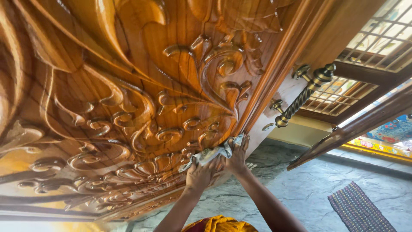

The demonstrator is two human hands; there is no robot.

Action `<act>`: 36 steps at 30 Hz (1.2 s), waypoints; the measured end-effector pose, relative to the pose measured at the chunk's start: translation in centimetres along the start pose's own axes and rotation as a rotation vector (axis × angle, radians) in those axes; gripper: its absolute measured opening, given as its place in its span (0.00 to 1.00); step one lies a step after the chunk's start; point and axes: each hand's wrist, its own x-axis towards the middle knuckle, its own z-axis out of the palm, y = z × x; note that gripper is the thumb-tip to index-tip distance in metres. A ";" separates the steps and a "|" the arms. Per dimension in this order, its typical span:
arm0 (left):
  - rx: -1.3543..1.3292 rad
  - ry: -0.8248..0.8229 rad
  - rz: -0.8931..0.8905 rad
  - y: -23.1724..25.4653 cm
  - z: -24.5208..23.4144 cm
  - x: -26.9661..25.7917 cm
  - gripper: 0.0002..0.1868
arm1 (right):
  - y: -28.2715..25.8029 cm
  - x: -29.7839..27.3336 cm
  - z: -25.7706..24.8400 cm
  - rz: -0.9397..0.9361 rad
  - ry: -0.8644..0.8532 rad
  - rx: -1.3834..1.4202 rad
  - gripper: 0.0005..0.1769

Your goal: The person wipes a large, ornately carved wooden door with a light blue cloth. They use both hands to rub the surface, focusing on the intricate floral and fruit carvings. The camera angle is low, looking up at the door as the person cleans different sections.

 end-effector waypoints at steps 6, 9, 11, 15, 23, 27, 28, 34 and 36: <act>0.112 0.011 0.007 -3.2 1.3 -5.0 0.20 | -5.2 -2.8 -0.9 0.161 -0.243 0.081 0.50; 0.187 -0.111 -0.010 -4.4 1.7 -7.4 0.17 | -9.9 -2.9 -1.5 0.199 -0.328 0.108 0.46; 0.135 0.066 -0.029 -6.1 1.7 -9.2 0.19 | -13.2 -2.6 -1.7 0.199 -0.362 0.127 0.45; 0.128 0.091 -0.039 -10.8 0.9 -13.9 0.18 | -18.9 -2.1 -1.6 0.177 -0.450 0.214 0.48; 0.164 0.072 -0.092 -21.0 -3.3 -23.3 0.20 | -30.5 -1.7 0.9 0.074 -0.319 0.189 0.50; 0.105 0.318 -0.161 -25.1 -6.7 -27.0 0.21 | -35.9 -0.4 2.0 0.011 -0.262 0.221 0.47; 0.117 0.283 -0.184 -25.8 -7.9 -27.5 0.23 | -37.0 0.2 2.2 0.021 -0.250 0.216 0.47; 0.128 0.377 -0.279 -27.7 -17.4 -28.1 0.28 | -39.6 6.1 2.5 -0.034 -0.236 0.210 0.39; 0.080 0.431 -0.352 -28.2 -20.3 -27.8 0.31 | -40.0 9.1 1.7 -0.071 -0.187 0.172 0.35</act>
